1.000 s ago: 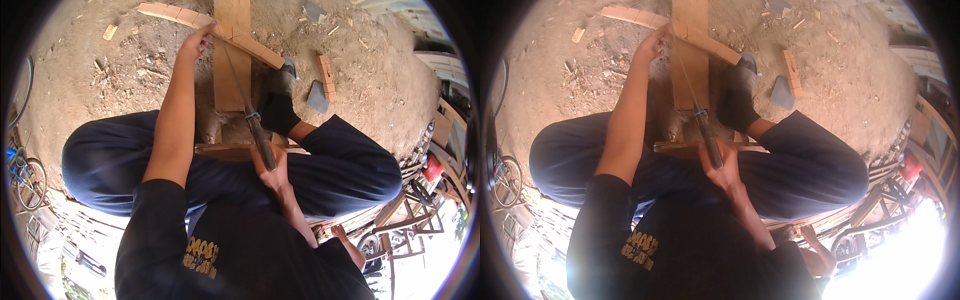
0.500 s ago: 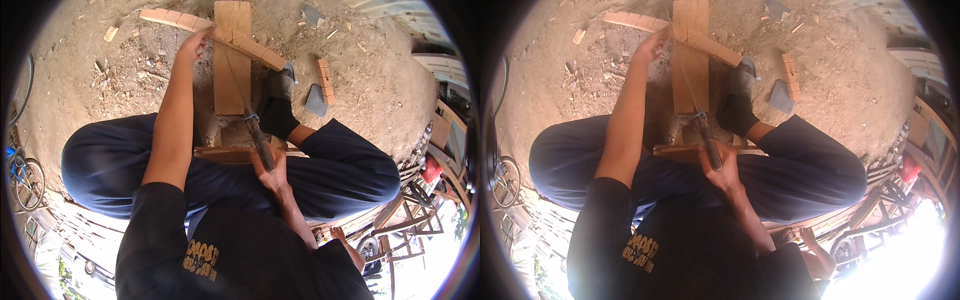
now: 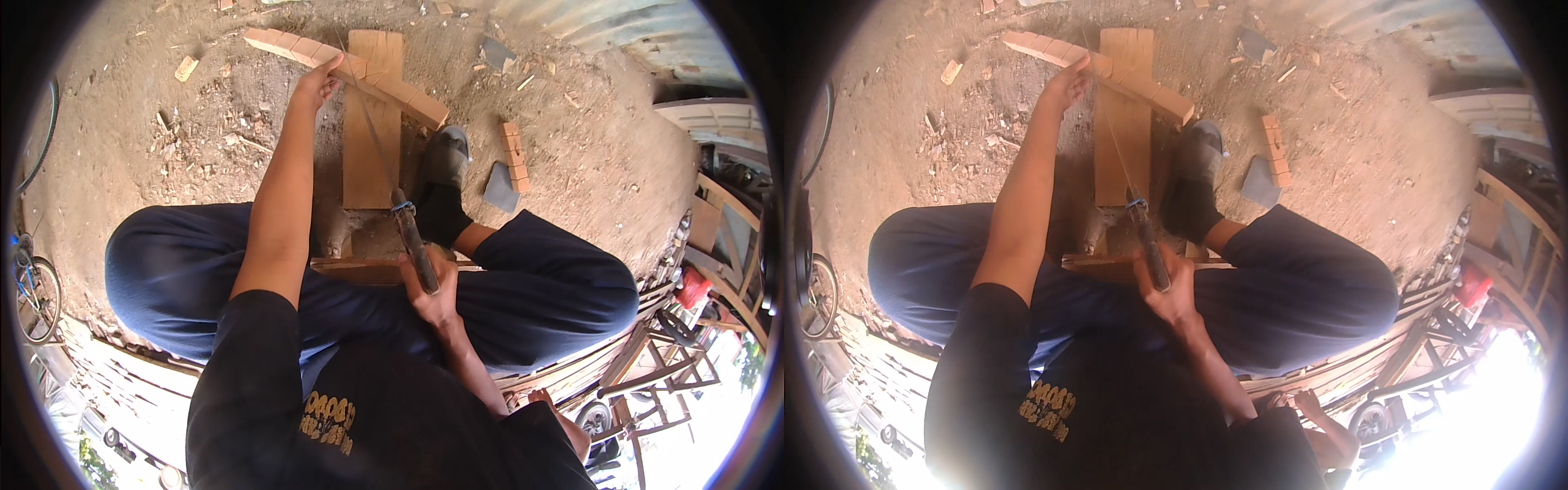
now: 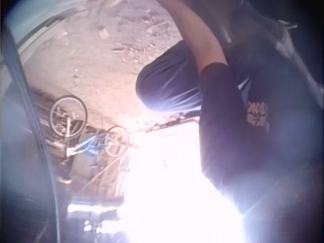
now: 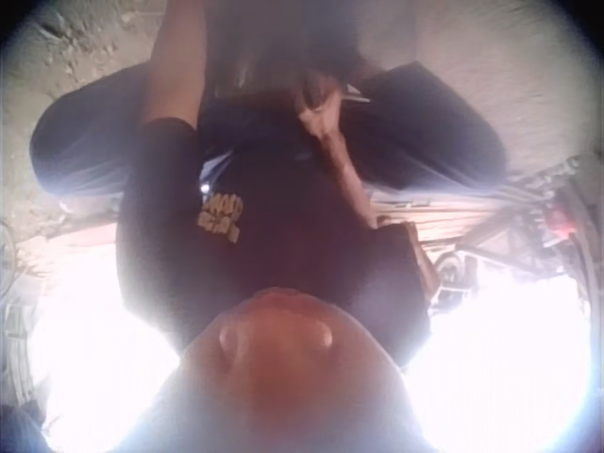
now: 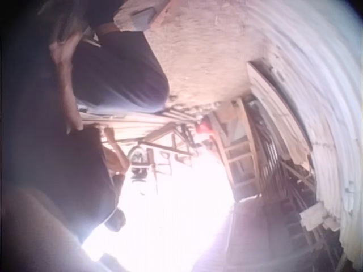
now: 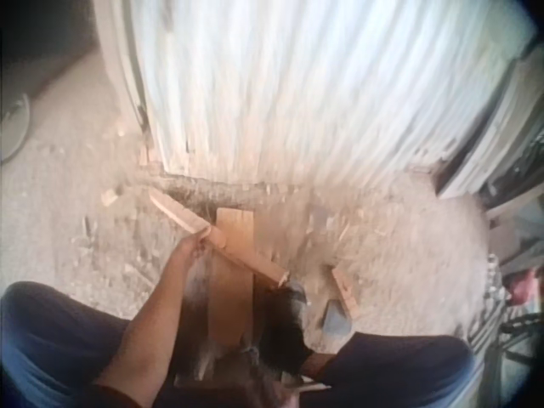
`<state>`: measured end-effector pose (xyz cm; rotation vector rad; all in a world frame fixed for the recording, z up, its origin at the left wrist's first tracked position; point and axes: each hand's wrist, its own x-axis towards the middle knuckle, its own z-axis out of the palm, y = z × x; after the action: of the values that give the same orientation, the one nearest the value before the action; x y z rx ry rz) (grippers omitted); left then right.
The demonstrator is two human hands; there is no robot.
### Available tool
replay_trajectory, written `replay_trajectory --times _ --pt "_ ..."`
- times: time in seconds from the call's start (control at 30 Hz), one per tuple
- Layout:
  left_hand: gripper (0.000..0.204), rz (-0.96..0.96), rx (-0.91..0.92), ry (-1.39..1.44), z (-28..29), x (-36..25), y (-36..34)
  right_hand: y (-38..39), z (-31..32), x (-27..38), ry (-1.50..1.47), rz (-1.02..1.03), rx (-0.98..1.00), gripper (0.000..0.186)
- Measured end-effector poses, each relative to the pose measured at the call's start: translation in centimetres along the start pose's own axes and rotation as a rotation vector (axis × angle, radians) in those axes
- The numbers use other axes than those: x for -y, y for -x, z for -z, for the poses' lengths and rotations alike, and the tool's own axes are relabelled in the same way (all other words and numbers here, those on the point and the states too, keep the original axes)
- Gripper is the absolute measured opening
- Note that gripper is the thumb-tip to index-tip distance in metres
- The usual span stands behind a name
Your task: The person sits cross-legged on the ground and uses a hand saw to cut a small wooden plank. They hold the wood steady with their left hand and saw with their right hand, completing the cut and separating the piece.
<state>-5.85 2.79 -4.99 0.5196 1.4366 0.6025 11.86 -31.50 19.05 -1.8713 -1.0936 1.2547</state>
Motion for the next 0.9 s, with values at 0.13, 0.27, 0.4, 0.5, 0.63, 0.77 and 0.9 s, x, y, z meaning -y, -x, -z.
replay_trajectory --times 0.13,0.27,0.4,0.5,0.63,0.77,0.9 --pt "0.088 0.029 0.045 -0.032 0.0 -0.8 -0.4 -0.1 -0.2 0.2 0.004 0.041 -0.045 0.019" --pt "0.077 0.062 0.023 -0.072 -0.3 -1.2 0.1 0.3 -0.1 1.1 0.034 0.049 -0.072 0.019" --pt "0.061 -0.002 -0.031 -0.052 -0.9 -0.9 0.8 1.4 -1.0 1.6 -0.04 0.001 -0.102 0.019" --pt "0.059 -0.065 -0.013 -0.047 -1.0 -0.8 0.8 2.5 -1.8 2.8 -0.07 -0.051 -0.122 0.02" --pt "0.067 -0.083 0.021 -0.068 -0.4 -0.3 0.1 4.0 -2.6 2.6 -0.055 -0.082 -0.076 0.019" --pt "0.066 -0.094 0.046 -0.049 -0.7 -0.5 -0.1 4.1 -2.8 2.9 -0.027 -0.006 -0.076 0.02" --pt "0.067 -0.089 0.035 -0.027 -0.6 -0.1 -0.2 3.5 -2.7 2.8 -0.021 0.014 -0.076 0.023"
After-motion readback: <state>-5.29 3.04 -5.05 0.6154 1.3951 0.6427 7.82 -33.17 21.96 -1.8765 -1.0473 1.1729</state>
